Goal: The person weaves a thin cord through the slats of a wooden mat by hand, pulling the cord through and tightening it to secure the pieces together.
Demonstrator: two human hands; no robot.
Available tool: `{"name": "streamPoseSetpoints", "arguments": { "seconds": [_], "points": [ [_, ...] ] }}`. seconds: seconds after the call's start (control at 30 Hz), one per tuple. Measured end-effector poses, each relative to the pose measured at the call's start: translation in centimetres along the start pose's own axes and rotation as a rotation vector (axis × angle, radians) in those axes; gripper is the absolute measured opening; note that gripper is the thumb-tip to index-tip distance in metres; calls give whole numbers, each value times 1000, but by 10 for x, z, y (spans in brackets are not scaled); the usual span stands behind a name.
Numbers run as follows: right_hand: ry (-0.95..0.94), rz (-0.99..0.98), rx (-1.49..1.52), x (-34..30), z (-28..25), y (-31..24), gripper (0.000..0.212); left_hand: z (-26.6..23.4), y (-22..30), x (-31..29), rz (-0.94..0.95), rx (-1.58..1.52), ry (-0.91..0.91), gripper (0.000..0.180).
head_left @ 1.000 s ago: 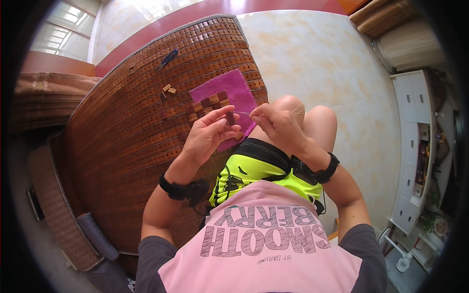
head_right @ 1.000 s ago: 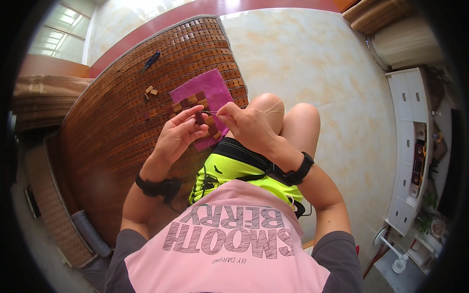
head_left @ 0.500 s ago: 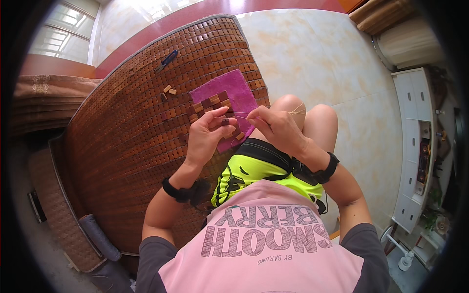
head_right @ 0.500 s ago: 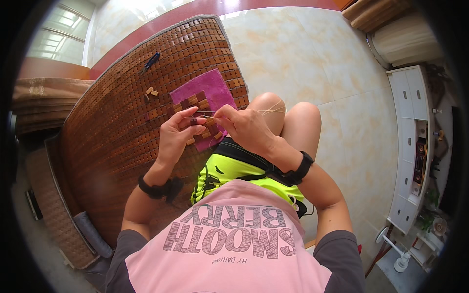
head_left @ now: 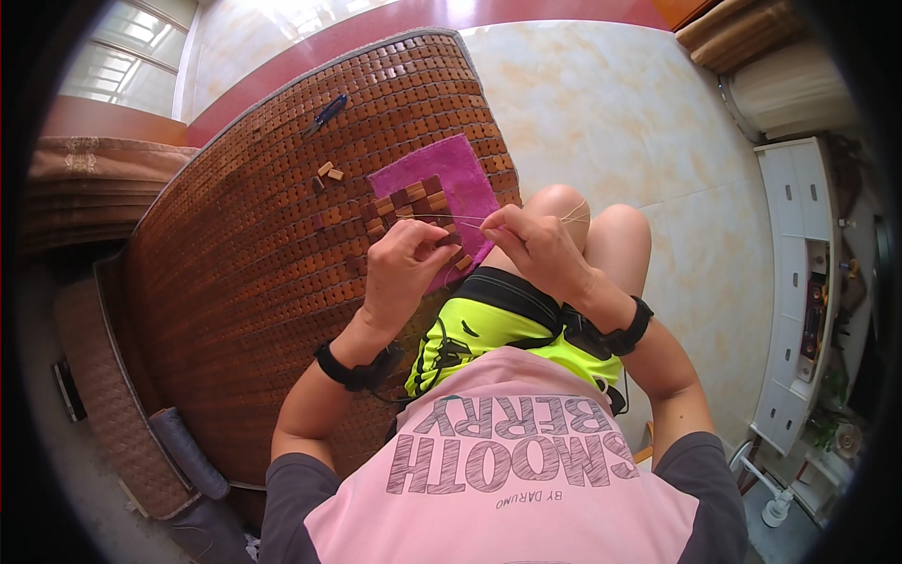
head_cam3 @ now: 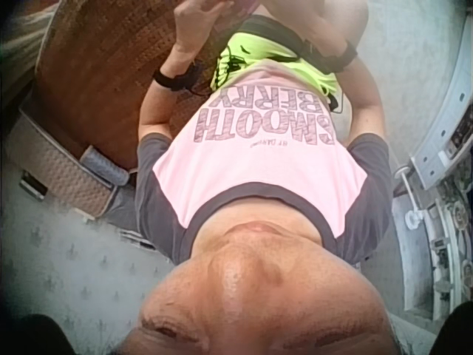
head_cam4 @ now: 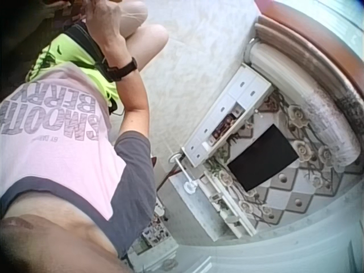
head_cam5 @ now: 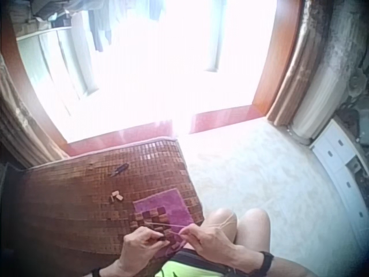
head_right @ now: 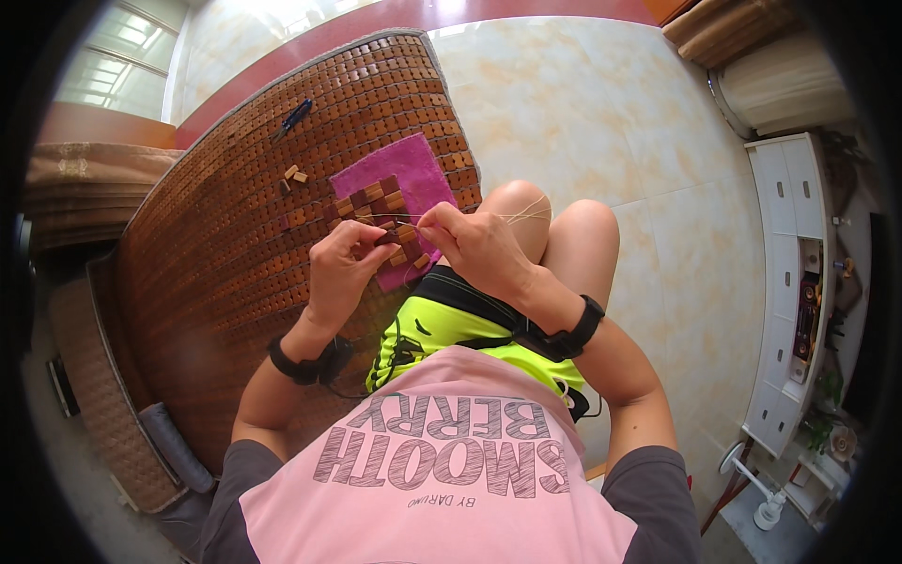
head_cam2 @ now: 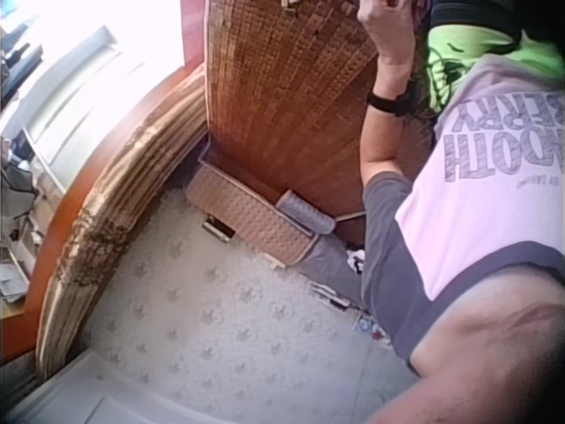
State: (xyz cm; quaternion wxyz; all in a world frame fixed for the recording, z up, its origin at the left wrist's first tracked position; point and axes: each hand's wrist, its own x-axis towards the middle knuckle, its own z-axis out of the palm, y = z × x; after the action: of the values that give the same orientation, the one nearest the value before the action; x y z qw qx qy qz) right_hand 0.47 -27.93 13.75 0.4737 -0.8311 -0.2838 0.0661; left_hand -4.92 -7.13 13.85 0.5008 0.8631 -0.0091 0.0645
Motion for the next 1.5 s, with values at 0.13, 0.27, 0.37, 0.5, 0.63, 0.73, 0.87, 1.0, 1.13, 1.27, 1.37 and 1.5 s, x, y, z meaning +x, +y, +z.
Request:
{"name": "streamPoseSetpoints", "arguments": {
  "seconds": [0.13,0.27,0.37,0.5,0.63,0.73,0.87,1.0,1.13,1.27,1.37,1.5],
  "points": [
    [-5,4,-12,0,-1,-2,11,1,-2,1,85,58,10,14],
    [-2,4,-23,-1,1,-4,11,-1,0,0,91,68,-2,16],
    [36,-19,22,0,8,-5,12,1,2,-1,-97,-110,-45,13],
    [40,-32,92,3,13,-9,13,2,2,-1,-316,-318,-155,15],
    [-27,-8,145,2,10,-7,12,-2,11,6,-465,-616,-248,16],
    [-5,-69,114,1,11,-3,12,-4,5,9,-520,-834,-290,21],
    [60,-60,216,0,14,0,13,-4,5,11,-548,-918,-341,23],
    [96,-54,135,0,10,-4,10,-3,-8,11,-618,-1016,-201,25],
    [73,-115,54,-1,11,-4,6,-5,-13,13,-663,-1121,-137,26],
    [53,-28,50,0,13,-4,9,-8,-12,11,-666,-1133,-147,26],
    [60,-2,56,1,13,-3,9,-9,-12,10,-667,-1135,-157,26],
    [35,0,54,4,10,-8,9,-8,-8,8,-655,-1091,-163,24]
  ]
}}
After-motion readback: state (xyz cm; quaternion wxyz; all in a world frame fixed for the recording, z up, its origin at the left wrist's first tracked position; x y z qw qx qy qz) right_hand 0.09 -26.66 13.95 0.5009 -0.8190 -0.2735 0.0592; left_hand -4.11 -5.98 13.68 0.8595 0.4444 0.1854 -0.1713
